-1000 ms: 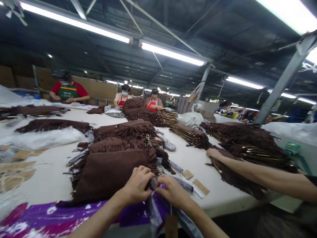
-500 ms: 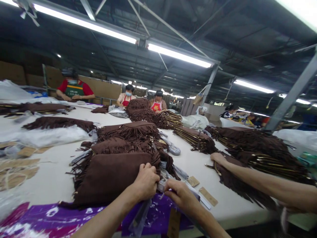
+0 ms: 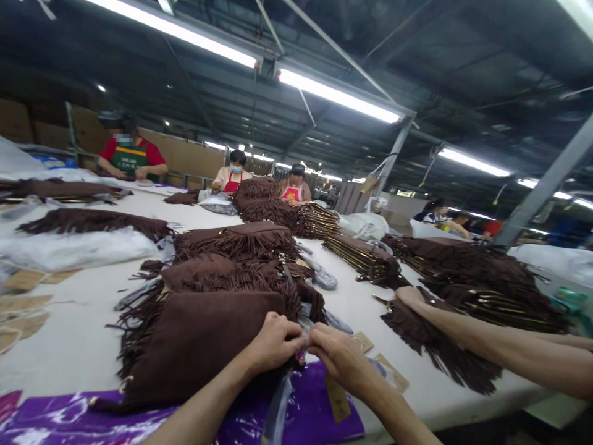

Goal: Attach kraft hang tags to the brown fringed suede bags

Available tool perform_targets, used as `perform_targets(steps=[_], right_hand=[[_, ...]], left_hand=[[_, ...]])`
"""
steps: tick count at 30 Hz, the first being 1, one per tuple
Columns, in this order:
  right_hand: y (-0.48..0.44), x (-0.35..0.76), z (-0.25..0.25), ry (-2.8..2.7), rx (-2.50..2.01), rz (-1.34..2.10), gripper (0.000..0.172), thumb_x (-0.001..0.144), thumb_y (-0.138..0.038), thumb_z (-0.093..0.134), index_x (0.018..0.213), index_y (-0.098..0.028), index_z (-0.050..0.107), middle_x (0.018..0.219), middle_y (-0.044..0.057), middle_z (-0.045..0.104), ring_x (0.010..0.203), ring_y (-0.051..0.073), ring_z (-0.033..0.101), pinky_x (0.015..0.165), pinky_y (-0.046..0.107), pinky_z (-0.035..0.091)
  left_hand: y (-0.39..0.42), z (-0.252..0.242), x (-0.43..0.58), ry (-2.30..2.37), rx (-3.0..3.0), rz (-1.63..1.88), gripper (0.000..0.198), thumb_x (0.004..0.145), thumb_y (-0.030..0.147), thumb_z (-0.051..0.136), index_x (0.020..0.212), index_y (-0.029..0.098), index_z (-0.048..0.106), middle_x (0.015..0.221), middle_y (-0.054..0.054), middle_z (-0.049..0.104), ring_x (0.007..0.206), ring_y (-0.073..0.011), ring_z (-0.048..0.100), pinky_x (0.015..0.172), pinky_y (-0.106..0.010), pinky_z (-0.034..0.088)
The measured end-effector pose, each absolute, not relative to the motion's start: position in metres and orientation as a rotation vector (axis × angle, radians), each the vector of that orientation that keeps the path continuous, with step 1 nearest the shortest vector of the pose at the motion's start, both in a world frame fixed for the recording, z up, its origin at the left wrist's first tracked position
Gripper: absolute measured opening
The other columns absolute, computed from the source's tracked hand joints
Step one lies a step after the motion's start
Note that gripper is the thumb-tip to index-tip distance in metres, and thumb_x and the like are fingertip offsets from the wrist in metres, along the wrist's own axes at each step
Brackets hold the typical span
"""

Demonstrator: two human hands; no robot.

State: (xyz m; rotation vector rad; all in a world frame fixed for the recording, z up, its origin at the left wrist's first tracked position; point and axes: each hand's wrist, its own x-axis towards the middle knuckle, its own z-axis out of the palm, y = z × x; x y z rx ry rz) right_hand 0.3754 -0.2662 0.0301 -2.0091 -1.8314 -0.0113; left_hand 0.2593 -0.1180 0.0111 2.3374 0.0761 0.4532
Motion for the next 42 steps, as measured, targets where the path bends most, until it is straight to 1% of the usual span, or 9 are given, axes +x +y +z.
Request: perform_targets(steps=[2,4,6,9,15,19,29,37,42], right_hand=[[-0.266,0.371,0.033,-1.767,-1.956,-0.031,0.018,0.091,-0.017,0.043,0.077,-0.022,0.053,0.086,0.004,0.059,0.075,0.018,0.056,0.067,0.029,0.041],[-0.268,0.363,0.035,-1.674,-1.906,-0.041,0.018,0.091,-0.019,0.042,0.077,-0.022,0.053,0.088,0.005,0.058,0.076,0.019,0.056,0.069,0.03,0.042],[-0.272,0.354,0.034,-1.536,-1.909,-0.001,0.018,0.091,-0.023,0.045,0.074,-0.022,0.052,0.08,0.003,0.057,0.072,0.019,0.054,0.067,0.031,0.041],[-0.275,0.343,0.023,-1.255,-1.928,0.171,0.022,0.088,-0.034,0.052,0.069,-0.023,0.052,0.064,-0.001,0.052,0.062,0.018,0.049,0.059,0.029,0.037],[-0.259,0.338,0.001,-0.885,-1.668,0.355,0.037,0.08,-0.056,0.059,0.071,-0.02,0.056,0.066,-0.002,0.051,0.066,0.018,0.048,0.061,0.028,0.039],[-0.253,0.343,-0.002,-0.828,-1.64,0.338,0.043,0.077,-0.061,0.063,0.069,-0.019,0.058,0.062,-0.002,0.049,0.062,0.016,0.045,0.059,0.027,0.038],[-0.247,0.351,-0.006,-0.839,-1.575,0.407,0.046,0.074,-0.064,0.066,0.066,-0.02,0.056,0.061,-0.003,0.045,0.06,0.015,0.04,0.056,0.026,0.036],[-0.241,0.346,-0.008,-0.879,-1.565,0.449,0.043,0.078,-0.06,0.064,0.066,-0.02,0.055,0.063,-0.003,0.043,0.061,0.014,0.039,0.057,0.026,0.033],[-0.242,0.345,-0.007,-0.854,-1.578,0.444,0.042,0.077,-0.059,0.066,0.067,-0.019,0.059,0.062,-0.003,0.045,0.061,0.015,0.04,0.058,0.027,0.033]], left_hand=[[-0.12,0.008,0.263,0.185,2.207,0.503,0.035,0.082,0.029,0.05,0.05,0.017,0.048,0.049,0.006,0.044,0.054,-0.0103,0.041,0.07,-0.027,0.029],[-0.12,0.005,0.267,0.287,2.018,0.513,0.029,0.075,0.026,0.053,0.048,0.017,0.045,0.048,0.007,0.038,0.054,-0.0104,0.037,0.06,-0.026,0.026],[-0.118,0.002,0.271,0.345,1.855,0.499,0.024,0.071,0.027,0.054,0.05,0.018,0.045,0.049,0.006,0.038,0.056,-0.0112,0.038,0.056,-0.025,0.025],[-0.113,0.0,0.273,0.35,1.723,0.447,0.019,0.068,0.032,0.052,0.055,0.018,0.05,0.051,0.005,0.045,0.056,-0.0117,0.041,0.054,-0.024,0.028],[-0.107,0.008,0.266,0.334,1.389,0.367,0.021,0.061,0.036,0.056,0.067,0.015,0.056,0.063,-0.001,0.063,0.058,-0.0131,0.052,0.058,-0.024,0.039],[-0.105,0.011,0.263,0.348,1.181,0.352,0.022,0.056,0.033,0.064,0.066,0.014,0.058,0.058,-0.002,0.065,0.057,-0.0139,0.054,0.061,-0.025,0.04],[-0.105,0.011,0.265,0.34,1.153,0.38,0.023,0.056,0.033,0.068,0.067,0.014,0.06,0.057,0.001,0.062,0.064,-0.0153,0.057,0.07,-0.026,0.041],[-0.106,0.014,0.263,0.35,1.153,0.382,0.021,0.055,0.032,0.067,0.066,0.015,0.06,0.057,0.001,0.06,0.062,-0.015,0.055,0.067,-0.027,0.041],[-0.106,0.012,0.265,0.343,1.154,0.391,0.02,0.054,0.031,0.065,0.065,0.015,0.059,0.056,0.0,0.062,0.061,-0.015,0.055,0.066,-0.027,0.041]])
